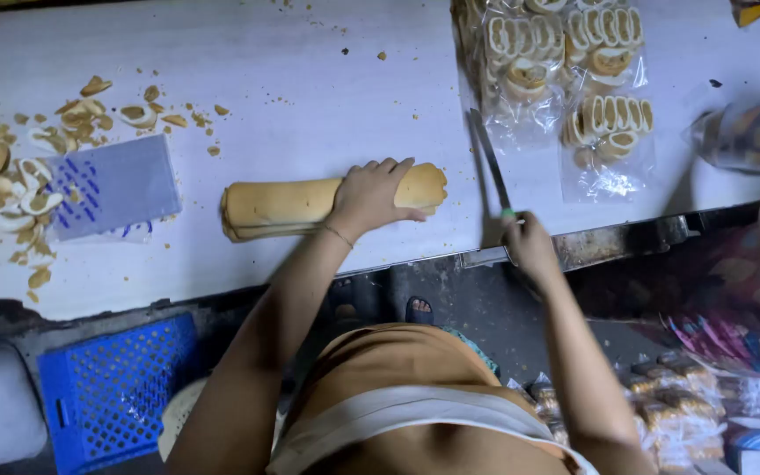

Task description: The person slices a long bread roll with a knife and then places the individual slices into a clear plastic bag by hand.

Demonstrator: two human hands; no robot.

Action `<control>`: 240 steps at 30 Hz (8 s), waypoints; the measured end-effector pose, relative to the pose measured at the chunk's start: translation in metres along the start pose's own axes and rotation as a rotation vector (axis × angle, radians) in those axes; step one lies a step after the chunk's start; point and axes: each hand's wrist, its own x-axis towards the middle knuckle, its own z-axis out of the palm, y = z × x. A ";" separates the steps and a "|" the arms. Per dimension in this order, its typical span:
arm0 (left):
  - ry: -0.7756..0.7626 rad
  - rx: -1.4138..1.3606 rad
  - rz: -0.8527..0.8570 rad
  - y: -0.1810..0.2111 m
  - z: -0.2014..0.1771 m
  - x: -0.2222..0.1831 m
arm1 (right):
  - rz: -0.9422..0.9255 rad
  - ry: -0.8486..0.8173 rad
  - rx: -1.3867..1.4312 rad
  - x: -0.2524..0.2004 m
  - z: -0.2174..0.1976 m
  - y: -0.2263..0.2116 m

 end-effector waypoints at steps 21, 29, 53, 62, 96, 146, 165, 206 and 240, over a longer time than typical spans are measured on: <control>-0.032 0.073 -0.387 0.026 0.078 0.053 | -0.151 0.004 -0.247 -0.162 0.011 -0.095; 0.120 0.204 -0.340 0.029 0.082 0.051 | -0.346 0.126 -0.247 -0.097 0.034 -0.087; 0.111 0.186 -0.340 0.025 0.083 0.053 | -0.370 0.108 -0.130 -0.052 0.078 -0.027; 0.102 0.163 -0.334 0.018 0.094 0.050 | -0.317 0.093 -0.127 -0.060 0.103 -0.014; -0.148 -1.044 -0.277 0.067 0.131 -0.102 | -0.953 -0.016 -0.175 0.093 0.073 -0.076; 1.124 -2.206 -0.778 -0.082 0.076 -0.242 | -0.839 0.210 0.184 -0.063 0.059 -0.056; 0.345 0.085 -0.152 0.009 0.052 0.029 | -0.351 0.243 -0.497 0.036 0.025 0.045; -0.035 0.241 -0.380 0.023 0.050 0.035 | -0.209 0.005 -0.368 -0.127 -0.006 -0.127; -0.081 0.154 -0.365 0.023 0.050 0.040 | -0.328 0.207 -0.232 -0.046 0.128 -0.029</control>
